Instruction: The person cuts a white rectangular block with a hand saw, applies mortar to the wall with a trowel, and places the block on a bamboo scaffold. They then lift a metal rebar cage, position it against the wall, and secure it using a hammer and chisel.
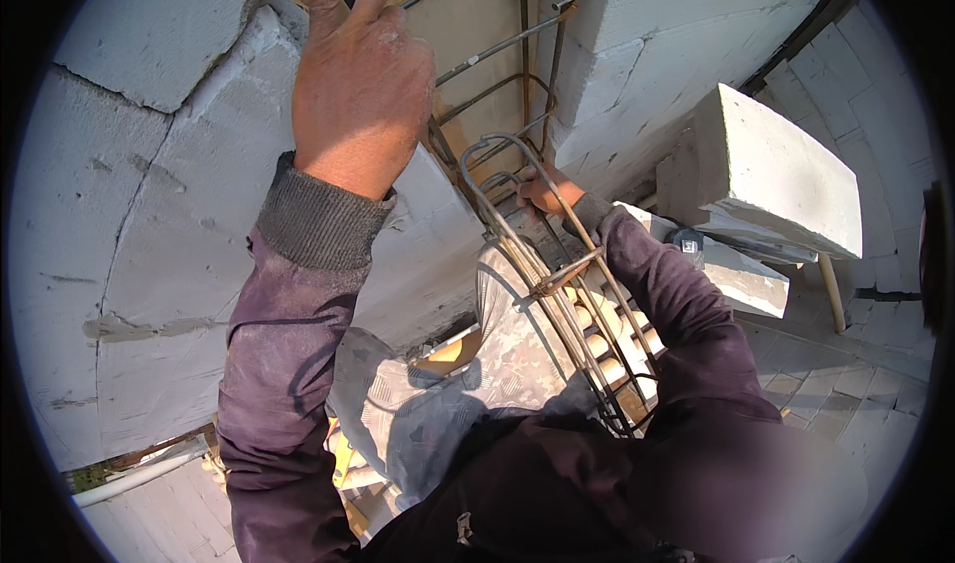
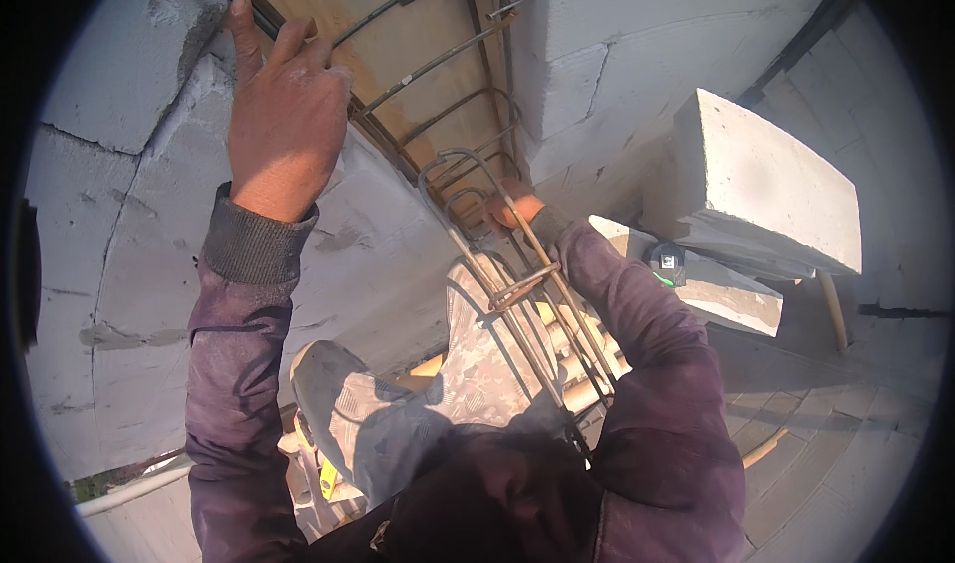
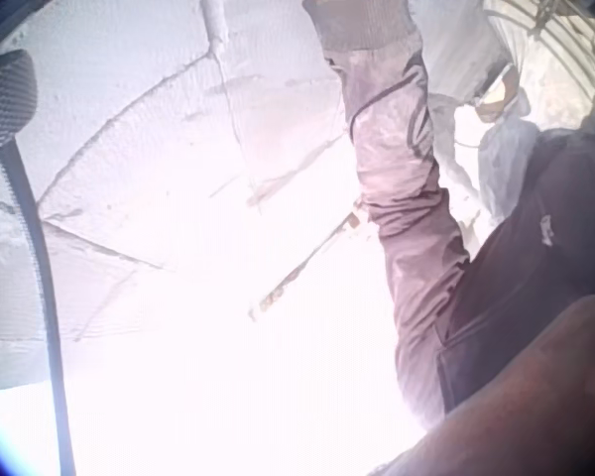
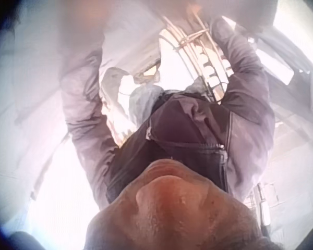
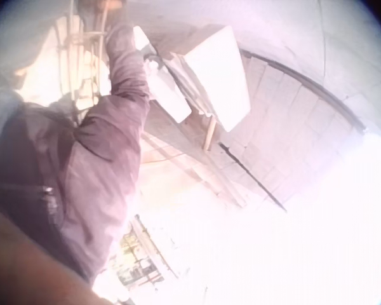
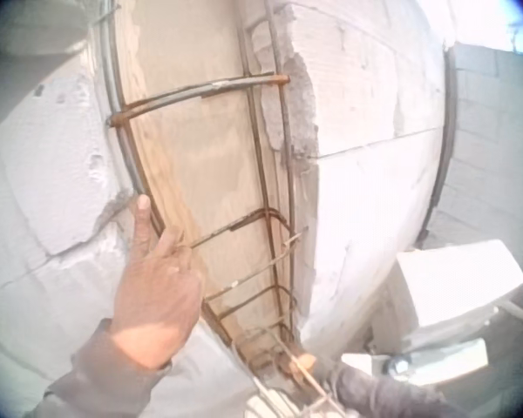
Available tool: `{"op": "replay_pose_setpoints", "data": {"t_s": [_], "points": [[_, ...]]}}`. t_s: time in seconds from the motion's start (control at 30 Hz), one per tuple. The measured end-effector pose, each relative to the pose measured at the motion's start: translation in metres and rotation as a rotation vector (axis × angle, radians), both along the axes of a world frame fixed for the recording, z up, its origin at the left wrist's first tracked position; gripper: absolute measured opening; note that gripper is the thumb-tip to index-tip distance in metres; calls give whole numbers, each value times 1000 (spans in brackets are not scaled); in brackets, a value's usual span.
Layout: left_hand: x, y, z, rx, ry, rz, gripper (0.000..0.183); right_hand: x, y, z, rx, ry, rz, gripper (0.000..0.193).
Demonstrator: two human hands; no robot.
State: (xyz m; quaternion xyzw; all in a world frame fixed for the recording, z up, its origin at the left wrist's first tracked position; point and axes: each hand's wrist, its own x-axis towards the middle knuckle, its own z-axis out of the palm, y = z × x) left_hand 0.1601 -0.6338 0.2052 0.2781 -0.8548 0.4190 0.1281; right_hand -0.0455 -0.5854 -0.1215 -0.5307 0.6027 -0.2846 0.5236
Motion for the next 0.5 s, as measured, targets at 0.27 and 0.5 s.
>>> {"op": "replay_pose_setpoints", "data": {"t_s": [0.27,0.5], "points": [[-4,-3,-2,57,75,-93,22,-21,21,21,-304,165,-106,28],[5,-3,3,73,59,-20,23,6,59,143,63,-238,-318,46]]}}
